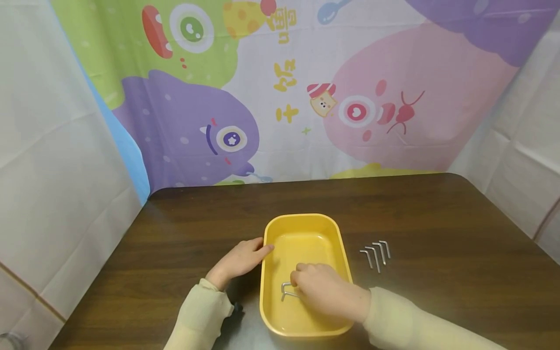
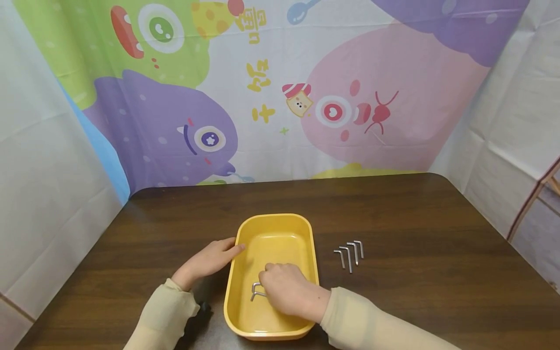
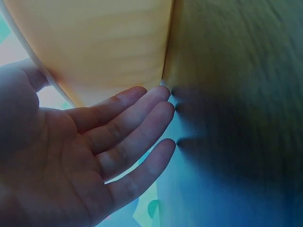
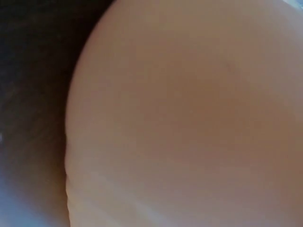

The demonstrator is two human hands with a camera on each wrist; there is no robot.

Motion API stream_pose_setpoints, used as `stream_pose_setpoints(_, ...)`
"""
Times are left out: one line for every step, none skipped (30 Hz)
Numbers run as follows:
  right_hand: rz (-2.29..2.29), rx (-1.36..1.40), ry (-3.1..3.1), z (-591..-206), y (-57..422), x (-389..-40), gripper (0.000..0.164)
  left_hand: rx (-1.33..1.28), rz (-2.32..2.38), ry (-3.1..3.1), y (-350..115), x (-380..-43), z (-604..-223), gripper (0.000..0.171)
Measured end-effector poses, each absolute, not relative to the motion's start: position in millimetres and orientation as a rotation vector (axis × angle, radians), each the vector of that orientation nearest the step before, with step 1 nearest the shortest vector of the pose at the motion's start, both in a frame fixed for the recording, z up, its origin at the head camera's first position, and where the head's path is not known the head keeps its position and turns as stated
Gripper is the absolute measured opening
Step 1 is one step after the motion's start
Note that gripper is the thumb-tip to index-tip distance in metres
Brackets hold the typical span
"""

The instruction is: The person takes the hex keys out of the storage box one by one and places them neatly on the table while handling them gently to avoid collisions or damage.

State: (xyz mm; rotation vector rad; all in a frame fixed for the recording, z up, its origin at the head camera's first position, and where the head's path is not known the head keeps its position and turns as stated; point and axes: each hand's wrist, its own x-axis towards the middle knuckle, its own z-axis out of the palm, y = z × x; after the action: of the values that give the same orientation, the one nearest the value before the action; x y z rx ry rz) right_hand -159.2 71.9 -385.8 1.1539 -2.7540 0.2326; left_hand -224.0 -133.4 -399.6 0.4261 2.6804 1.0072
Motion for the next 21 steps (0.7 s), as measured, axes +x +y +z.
stream_pose_setpoints(0.231, 1.153, -2.757, -386, 71, -159, 0.007, 0.423, 1.011, 2.678, -133, -224, -399, 0.038)
stream_pose_setpoints(0.227, 1.152, -2.758, -387, 71, -159, 0.008, 0.423, 1.013, 2.678, -133, -224, -399, 0.038)
stream_pose_setpoints(0.223, 1.150, -2.764, -388, 71, -159, 0.009, 0.424, 1.014, 2.677, -133, -224, -399, 0.038)
stream_pose_setpoints(0.219, 1.148, -2.771, -389, 70, -159, 0.009, 0.423, 1.015, 2.677, -133, -224, -399, 0.038)
stream_pose_setpoints(0.212, 1.145, -2.780, -390, 70, -159, 0.010, 0.422, 1.015, 2.677, -133, -224, -399, 0.038)
stream_pose_setpoints(0.203, 1.144, -2.786, -391, 69, -158, 0.010, 0.423, 1.013, 2.678, -133, -224, -399, 0.037)
stream_pose_setpoints(0.190, 1.141, -2.789, -392, 69, -159, 0.011, 0.422, 1.011, 2.679, -133, -224, -399, 0.037)
stream_pose_setpoints(0.181, 1.140, -2.791, -393, 68, -159, 0.011, 0.427, 1.007, 2.682, -133, -224, -399, 0.037)
stream_pose_setpoints(0.172, 1.137, -2.793, -394, 68, -159, 0.011, 0.430, 1.002, 2.686, -133, -224, -399, 0.037)
stream_pose_setpoints(0.162, 1.138, -2.793, -395, 67, -159, 0.010, 0.433, 0.999, 2.689, -133, -224, -399, 0.037)
stream_pose_setpoints(0.156, 1.139, -2.790, -395, 67, -159, 0.010, 0.437, 0.995, 2.694, -133, -224, -399, 0.037)
stream_pose_setpoints(0.152, 1.140, -2.785, -396, 66, -159, 0.010, 0.440, 0.991, 2.697, -133, -224, -399, 0.037)
stream_pose_setpoints(0.147, 1.141, -2.780, -397, 66, -159, 0.010, 0.441, 0.989, 2.699, -133, -224, -399, 0.038)
stream_pose_setpoints(0.146, 1.143, -2.775, -397, 66, -159, 0.009, 0.443, 0.987, 2.701, -133, -224, -399, 0.038)
stream_pose_setpoints(0.147, 1.144, -2.770, -398, 65, -159, 0.009, 0.440, 0.988, 2.700, -133, -224, -399, 0.038)
stream_pose_setpoints(0.147, 1.146, -2.762, -399, 65, -159, 0.010, 0.438, 0.989, 2.699, -133, -224, -399, 0.038)
stream_pose_setpoints(0.145, 1.147, -2.753, -399, 65, -159, 0.010, 0.437, 0.988, 2.698, -133, -224, -399, 0.038)
stream_pose_setpoints(0.143, 1.148, -2.745, -400, 65, -159, 0.010, 0.436, 0.986, 2.698, -133, -224, -399, 0.038)
stream_pose_setpoints(0.141, 1.149, -2.738, -400, 65, -159, 0.011, 0.436, 0.985, 2.697, -133, -224, -399, 0.037)
stream_pose_setpoints(0.143, 1.150, -2.733, -401, 65, -159, 0.011, 0.437, 0.984, 2.698, -133, -224, -399, 0.037)
stream_pose_setpoints(0.143, 1.151, -2.729, -401, 65, -159, 0.012, 0.437, 0.985, 2.698, -133, -224, -399, 0.037)
